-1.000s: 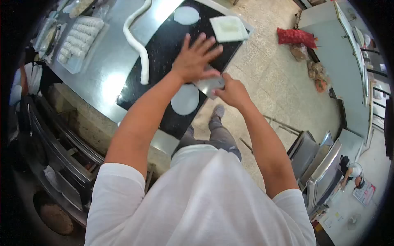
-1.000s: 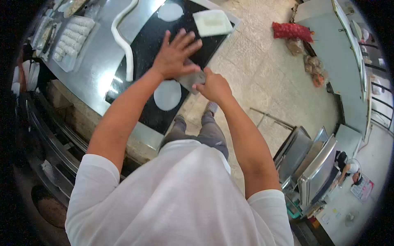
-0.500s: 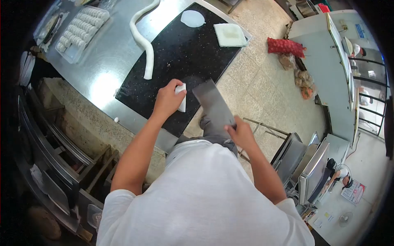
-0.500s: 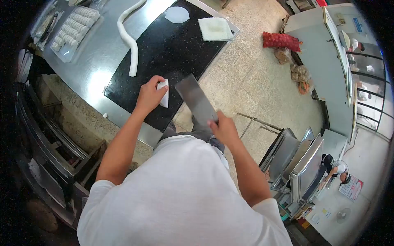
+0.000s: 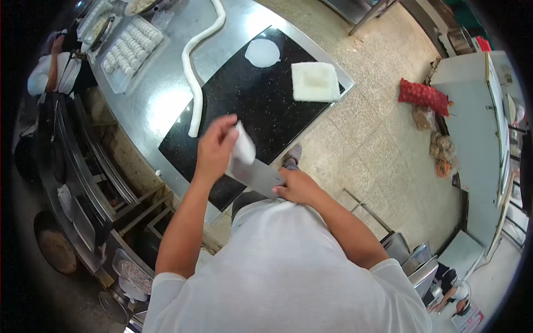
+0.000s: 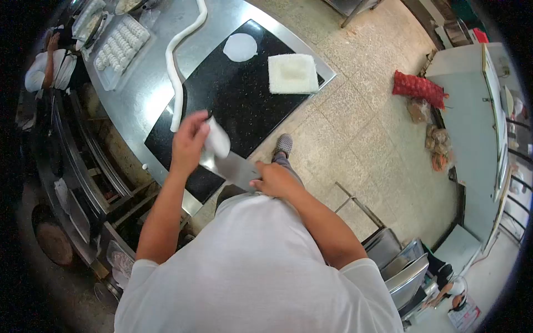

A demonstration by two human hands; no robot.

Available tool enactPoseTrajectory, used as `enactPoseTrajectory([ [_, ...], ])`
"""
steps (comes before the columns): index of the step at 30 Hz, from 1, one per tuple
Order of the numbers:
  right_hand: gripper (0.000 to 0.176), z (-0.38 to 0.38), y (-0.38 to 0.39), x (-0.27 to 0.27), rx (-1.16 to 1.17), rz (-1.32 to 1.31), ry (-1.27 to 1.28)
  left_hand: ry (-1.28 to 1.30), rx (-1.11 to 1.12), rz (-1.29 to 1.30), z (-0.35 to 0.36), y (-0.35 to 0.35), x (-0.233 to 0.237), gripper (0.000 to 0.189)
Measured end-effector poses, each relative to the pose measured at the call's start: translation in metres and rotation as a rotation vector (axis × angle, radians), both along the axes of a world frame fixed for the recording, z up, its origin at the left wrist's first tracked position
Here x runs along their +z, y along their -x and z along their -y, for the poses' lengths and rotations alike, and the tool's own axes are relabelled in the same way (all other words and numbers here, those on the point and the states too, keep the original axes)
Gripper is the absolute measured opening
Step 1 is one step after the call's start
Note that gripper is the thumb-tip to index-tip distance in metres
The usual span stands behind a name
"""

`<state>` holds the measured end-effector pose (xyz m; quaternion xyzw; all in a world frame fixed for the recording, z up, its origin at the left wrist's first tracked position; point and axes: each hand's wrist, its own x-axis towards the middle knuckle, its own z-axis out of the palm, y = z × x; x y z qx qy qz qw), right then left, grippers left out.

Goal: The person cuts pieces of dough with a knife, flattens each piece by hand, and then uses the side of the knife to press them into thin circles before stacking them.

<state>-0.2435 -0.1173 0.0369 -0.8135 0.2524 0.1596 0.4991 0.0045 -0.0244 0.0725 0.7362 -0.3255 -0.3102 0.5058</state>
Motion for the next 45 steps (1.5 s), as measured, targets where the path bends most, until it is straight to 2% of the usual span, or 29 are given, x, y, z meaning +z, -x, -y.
enactPoseTrajectory([
  [3,0.041,0.04,0.042,-0.006,-0.089,-0.023,0.006,0.152,0.113,-0.131,0.089,-0.026,-0.006,0.037],
  [5,0.038,0.058,0.064,-0.004,-0.235,-0.032,-0.056,0.127,0.181,-0.295,0.139,-0.043,-0.006,0.045],
  [6,0.035,0.067,0.067,0.013,-0.28,-0.022,-0.073,0.131,0.187,-0.292,0.154,-0.052,-0.021,0.045],
  [8,0.034,0.079,0.07,0.03,-0.349,0.059,-0.076,-0.053,0.173,0.032,0.167,-0.064,-0.057,0.055],
  [9,0.034,0.083,0.071,0.032,-0.425,0.138,-0.082,-0.056,0.182,0.034,0.162,-0.062,-0.055,0.055],
  [10,0.03,0.086,0.071,0.027,-0.46,0.277,-0.028,-0.043,0.111,0.321,0.148,-0.056,-0.051,0.06],
  [11,0.03,0.09,0.069,0.02,-0.45,0.281,-0.039,-0.034,0.037,0.609,0.131,-0.05,-0.046,0.065],
  [12,0.027,0.096,0.064,0.011,-0.581,0.365,-0.171,0.014,0.032,0.626,0.109,-0.046,-0.048,0.064],
  [13,0.023,0.1,0.054,0.003,-0.709,0.449,-0.306,-0.011,0.112,0.729,0.084,-0.038,-0.046,0.06],
  [14,0.023,0.104,0.038,-0.005,-0.697,0.455,-0.32,-0.036,0.193,0.832,0.059,-0.033,-0.044,0.056],
  [15,0.02,0.108,0.019,-0.013,-0.842,0.469,-0.415,-0.044,0.201,0.842,0.035,-0.031,-0.047,0.056],
  [16,0.017,0.108,0.005,-0.019,-0.989,0.478,-0.506,-0.134,0.36,0.901,0.012,-0.031,-0.053,0.05],
  [17,0.017,0.105,-0.004,-0.023,-0.981,0.48,-0.506,-0.222,0.522,0.949,-0.007,-0.035,-0.06,0.044],
  [19,0.016,0.099,-0.022,-0.023,-1.182,0.263,-0.558,-0.252,0.471,0.835,-0.033,-0.05,-0.064,0.041],
  [20,0.012,0.093,-0.025,-0.021,-1.196,0.295,-0.588,-0.282,0.401,0.718,-0.044,-0.058,-0.07,0.038],
  [21,0.012,0.085,-0.029,-0.016,-1.191,0.293,-0.566,-0.27,0.41,0.701,-0.048,-0.063,-0.07,0.038],
  [23,0.01,0.062,-0.031,-0.004,-0.983,0.229,-0.313,-0.241,0.335,0.539,-0.049,-0.071,-0.067,0.034],
  [24,0.012,0.045,-0.036,0.012,-0.839,0.24,-0.204,-0.095,0.349,0.616,-0.051,-0.072,-0.07,0.031],
  [25,0.013,0.03,-0.047,0.024,-0.704,0.123,0.013,-0.075,0.353,0.591,-0.053,-0.077,-0.075,0.031],
  [27,0.013,0.0,-0.068,0.036,-0.267,0.138,0.555,-0.014,0.283,0.685,-0.059,-0.081,-0.084,0.032],
  [29,0.012,-0.029,-0.102,0.06,-0.088,0.181,0.695,-0.003,0.269,0.635,-0.062,-0.082,-0.085,0.03],
  [30,0.012,-0.04,-0.119,0.066,-0.086,0.171,0.709,-0.002,0.255,0.62,-0.061,-0.085,-0.083,0.028],
  [32,0.014,-0.053,-0.146,0.072,0.09,-0.058,0.714,-0.022,0.218,0.66,-0.061,-0.094,-0.081,0.027],
  [35,0.015,-0.044,-0.148,0.049,0.099,-0.094,0.665,-0.046,0.133,0.664,-0.063,-0.103,-0.075,0.024],
  [37,0.016,-0.048,-0.132,0.055,0.09,-0.117,0.653,-0.044,0.074,0.628,-0.068,-0.106,-0.077,0.023],
  [39,0.017,-0.05,-0.102,0.058,0.045,-0.143,0.653,0.195,0.276,0.575,-0.067,-0.109,-0.079,0.024],
  [41,0.017,-0.062,-0.055,0.046,-0.07,-0.056,0.578,-0.02,0.051,0.434,-0.089,-0.109,-0.067,0.029],
  [43,0.018,-0.076,-0.008,0.045,-0.208,-0.076,0.475,-0.301,-0.115,0.607,-0.105,-0.07,-0.037,0.033],
  [45,0.02,-0.084,0.031,0.043,-0.317,-0.06,0.378,-0.524,-0.664,0.748,-0.114,-0.036,-0.034,0.033],
])
